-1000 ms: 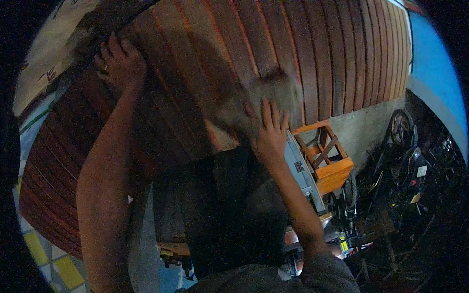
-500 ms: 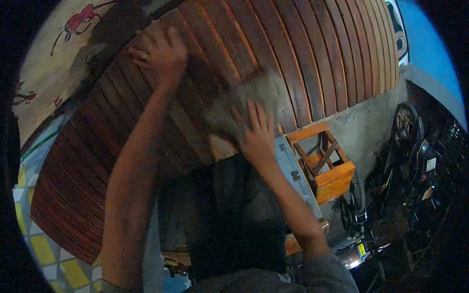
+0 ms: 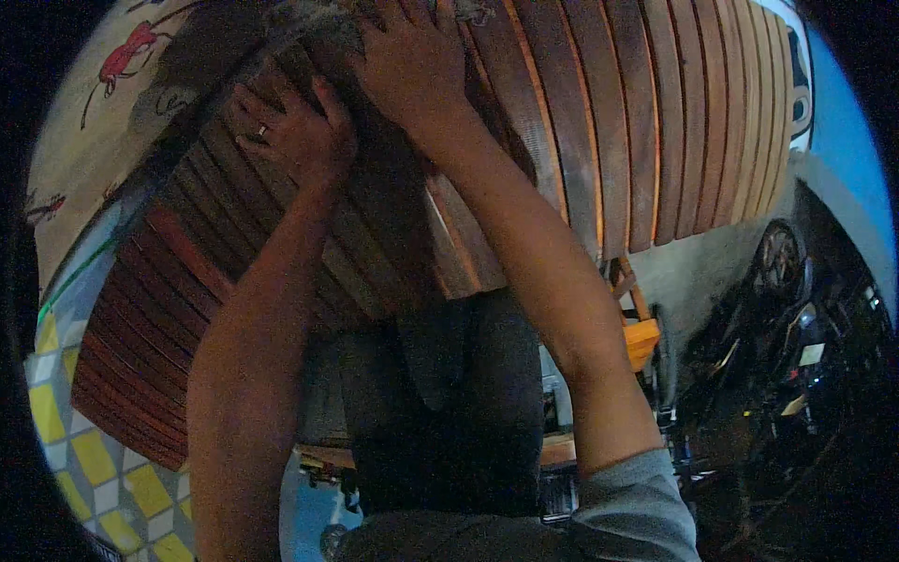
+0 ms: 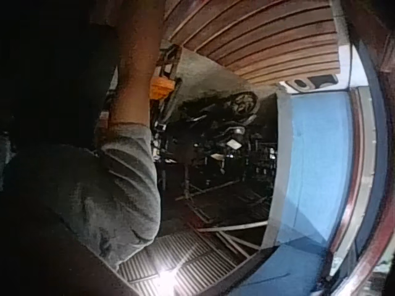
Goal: The person wipes the surface of a wooden slatted bench using a cloth. They systematically rub the cloth along the grain of the wood, covering the entire visible surface of the bench.
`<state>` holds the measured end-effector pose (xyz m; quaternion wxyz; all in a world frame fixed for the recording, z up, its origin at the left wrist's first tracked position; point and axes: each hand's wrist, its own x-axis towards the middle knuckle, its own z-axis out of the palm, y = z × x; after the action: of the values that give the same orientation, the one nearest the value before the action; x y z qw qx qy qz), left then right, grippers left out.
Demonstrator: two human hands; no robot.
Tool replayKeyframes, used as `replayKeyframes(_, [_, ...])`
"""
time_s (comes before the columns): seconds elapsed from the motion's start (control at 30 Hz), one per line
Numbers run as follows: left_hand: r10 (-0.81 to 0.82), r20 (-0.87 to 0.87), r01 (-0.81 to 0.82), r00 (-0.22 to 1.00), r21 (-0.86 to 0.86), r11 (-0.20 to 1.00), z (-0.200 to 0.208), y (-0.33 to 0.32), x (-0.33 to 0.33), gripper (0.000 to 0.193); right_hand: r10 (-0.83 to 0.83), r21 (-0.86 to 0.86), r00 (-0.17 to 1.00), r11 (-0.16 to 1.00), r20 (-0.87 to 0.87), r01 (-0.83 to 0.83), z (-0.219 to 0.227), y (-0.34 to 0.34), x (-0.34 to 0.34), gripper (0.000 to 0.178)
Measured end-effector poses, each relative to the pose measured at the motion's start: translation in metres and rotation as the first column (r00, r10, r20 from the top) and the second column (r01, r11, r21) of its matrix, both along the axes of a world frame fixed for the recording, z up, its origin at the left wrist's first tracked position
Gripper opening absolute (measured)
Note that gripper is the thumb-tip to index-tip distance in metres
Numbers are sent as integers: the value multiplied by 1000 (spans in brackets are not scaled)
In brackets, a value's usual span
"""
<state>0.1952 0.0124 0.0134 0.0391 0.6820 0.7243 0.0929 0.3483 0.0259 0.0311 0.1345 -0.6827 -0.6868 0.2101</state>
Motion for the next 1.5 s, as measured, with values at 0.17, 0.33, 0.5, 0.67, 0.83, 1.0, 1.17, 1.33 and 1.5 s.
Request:
replayKeyframes(0.17, [15,-5,-15,1000,-9,1000,-3,-3,-14,69,196,-168,978,969,75,-181,12,-105,12,55])
replayKeyframes(0.33, [15,39,-14,999,-26,1000,3,0,0,68,241,-486,969,842,-52,-235,70,-306,39,60])
replayKeyframes(0.5, [49,-4,-49,999,-8,999,-3,-5,-6,67,217,-570,976,804,16,-169,65,-271,48,65])
replayKeyframes(0.67, [24,55,-23,998,-11,1000,4,0,-1,68,32,59,972,997,231,-46,12,-42,34,53])
replayKeyframes(0.83, [15,34,-15,999,3,1000,0,-2,-9,67,10,16,1000,1000,24,-10,9,-63,17,54])
replayKeyframes(1.0, [27,10,-27,1000,36,999,0,-1,-6,68,100,-351,993,934,65,-71,60,-267,45,66])
replayKeyframes(1.17, [11,20,-12,1000,49,999,-1,-3,-1,68,208,-462,973,875,95,-142,79,-302,67,62])
replayKeyframes(1.33, [52,2,-52,999,81,995,-7,-3,-7,68,228,-85,955,973,188,-216,18,-164,79,47])
replayKeyframes(1.5, [26,-83,-15,996,131,991,-9,4,-5,65,261,302,942,899,209,-317,-6,-4,84,41])
